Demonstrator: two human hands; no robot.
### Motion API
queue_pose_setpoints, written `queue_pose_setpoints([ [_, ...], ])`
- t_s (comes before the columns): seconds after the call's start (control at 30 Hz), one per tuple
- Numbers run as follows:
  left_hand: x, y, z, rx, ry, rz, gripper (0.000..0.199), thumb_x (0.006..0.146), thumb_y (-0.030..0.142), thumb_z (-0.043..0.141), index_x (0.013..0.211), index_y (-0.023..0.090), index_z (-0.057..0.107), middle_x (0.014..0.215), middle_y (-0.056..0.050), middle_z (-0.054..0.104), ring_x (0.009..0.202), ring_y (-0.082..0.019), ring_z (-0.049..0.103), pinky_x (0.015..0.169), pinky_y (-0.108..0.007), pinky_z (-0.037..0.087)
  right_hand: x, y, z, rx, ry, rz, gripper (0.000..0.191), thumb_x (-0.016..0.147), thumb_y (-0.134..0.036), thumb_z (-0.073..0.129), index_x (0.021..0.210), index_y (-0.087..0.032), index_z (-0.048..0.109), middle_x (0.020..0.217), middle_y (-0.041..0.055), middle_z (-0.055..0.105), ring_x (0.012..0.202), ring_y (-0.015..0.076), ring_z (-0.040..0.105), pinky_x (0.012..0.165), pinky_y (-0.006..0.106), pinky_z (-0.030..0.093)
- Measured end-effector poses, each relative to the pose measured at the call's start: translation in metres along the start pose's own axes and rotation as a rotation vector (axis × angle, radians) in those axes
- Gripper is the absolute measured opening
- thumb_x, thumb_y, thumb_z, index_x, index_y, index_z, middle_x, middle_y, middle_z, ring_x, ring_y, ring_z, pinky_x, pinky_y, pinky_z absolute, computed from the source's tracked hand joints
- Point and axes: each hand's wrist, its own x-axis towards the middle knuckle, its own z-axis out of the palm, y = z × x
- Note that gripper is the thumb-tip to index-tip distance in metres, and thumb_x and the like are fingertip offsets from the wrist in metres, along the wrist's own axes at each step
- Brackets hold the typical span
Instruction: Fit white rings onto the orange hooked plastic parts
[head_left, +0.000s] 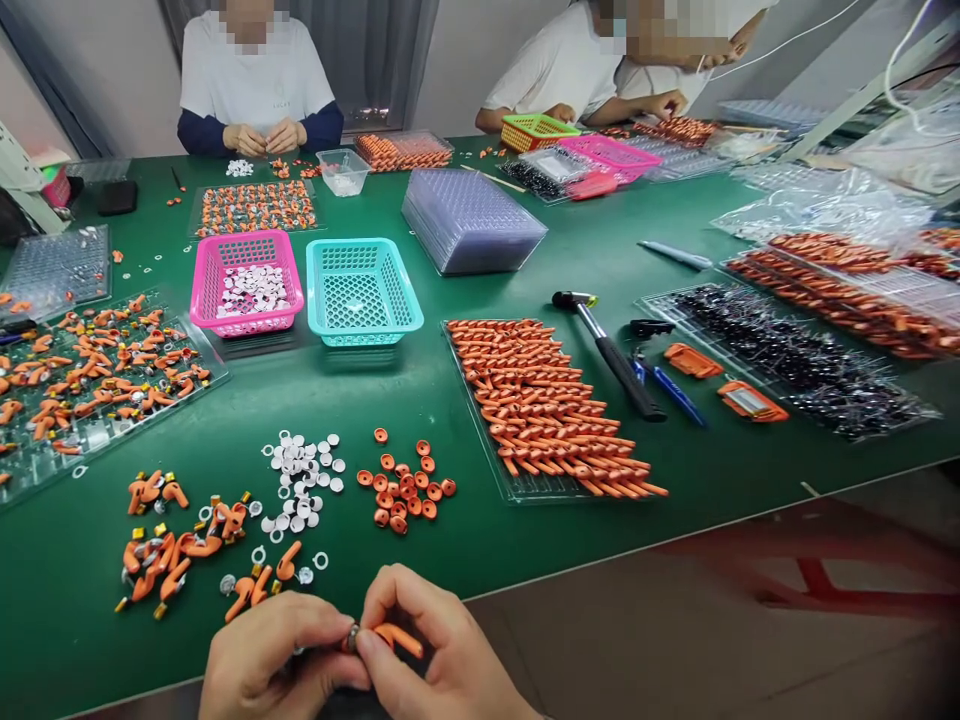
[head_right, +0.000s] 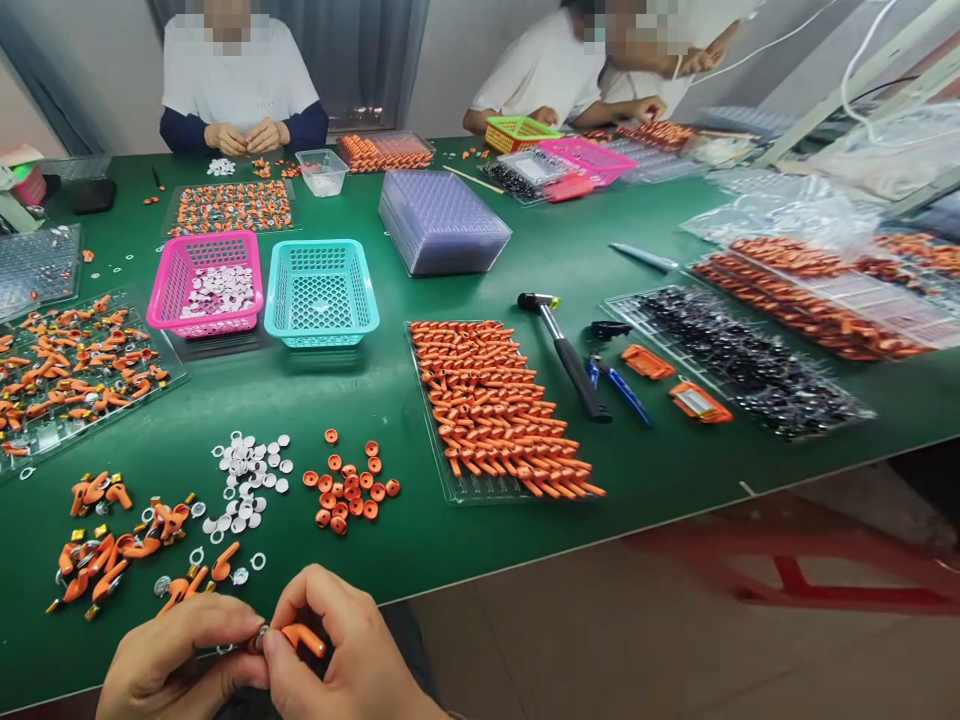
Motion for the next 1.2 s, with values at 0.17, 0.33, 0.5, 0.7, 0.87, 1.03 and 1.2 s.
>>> queue_pose_setpoints([
  [0.17,0.000,0.001,-0.001,-0.073,0.032,-0.027,0.017,0.078,0.028,0.081,0.092,0.025,0.071,0.075,0.002,0.077,0.061,-0.014,0.073,0.060,-0.016,0.059,-0.002,-0.002,-0.005,0.004,-0.045,-0.061,0.008,0.082,-0.025,0.054,0.076,-0.021,0.051,0.065,-0.0047,0.045,0.057,0.0118,0.043,0.054,0.024,0.036],
  [0.33,-0.001,0.001,-0.001,-0.162,0.024,-0.046,0.019,0.079,0.026,0.081,0.095,0.026,0.072,0.076,0.002,0.076,0.063,-0.013,0.072,0.060,-0.016,0.058,-0.001,-0.008,-0.012,-0.038,-0.118,-0.118,0.011,0.089,-0.028,0.054,0.090,-0.018,0.059,0.077,0.0003,0.055,0.066,0.0142,0.051,0.061,0.025,0.042],
  [0.5,-0.005,-0.002,-0.001,-0.189,0.015,-0.028,0.020,0.079,0.024,0.081,0.098,0.024,0.072,0.076,0.001,0.072,0.062,-0.013,0.066,0.057,-0.018,0.054,0.001,-0.009,-0.017,-0.078,-0.183,-0.169,0.019,0.094,-0.028,0.051,0.093,-0.016,0.067,0.083,0.0052,0.062,0.076,0.0171,0.058,0.068,0.026,0.045],
  [0.7,-0.005,-0.002,0.002,-0.128,0.041,-0.039,0.015,0.081,0.032,0.079,0.092,0.023,0.074,0.068,0.001,0.062,0.058,-0.012,0.058,0.051,-0.020,0.046,0.003,-0.012,-0.022,-0.030,-0.252,-0.095,0.021,0.094,-0.030,0.053,0.090,-0.017,0.069,0.080,0.0033,0.061,0.073,0.0160,0.056,0.067,0.026,0.043],
  [0.87,-0.002,0.001,0.004,-0.126,0.060,0.024,0.012,0.084,0.033,0.076,0.090,0.022,0.074,0.066,0.002,0.060,0.055,-0.011,0.057,0.049,-0.019,0.045,0.005,-0.016,-0.021,0.071,-0.299,0.065,0.019,0.087,-0.032,0.058,0.075,-0.017,0.062,0.071,-0.0006,0.055,0.066,0.0139,0.048,0.061,0.026,0.039],
  [1.03,-0.003,0.000,0.005,-0.103,0.055,0.037,0.012,0.085,0.032,0.075,0.088,0.021,0.074,0.065,0.002,0.060,0.054,-0.012,0.057,0.049,-0.019,0.046,0.007,-0.011,-0.014,0.306,-0.350,0.273,0.030,0.080,-0.043,0.065,0.073,-0.017,0.055,0.065,-0.0025,0.053,0.060,0.0114,0.044,0.056,0.024,0.036],
  [1.2,-0.008,-0.003,0.005,-0.071,0.058,0.042,0.009,0.087,0.029,0.073,0.089,0.020,0.072,0.067,0.001,0.061,0.057,-0.012,0.058,0.051,-0.018,0.048,0.005,-0.006,-0.005,0.380,-0.272,0.354,0.038,0.074,-0.049,0.074,0.074,-0.017,0.053,0.064,-0.0042,0.054,0.060,0.0106,0.046,0.057,0.023,0.037],
])
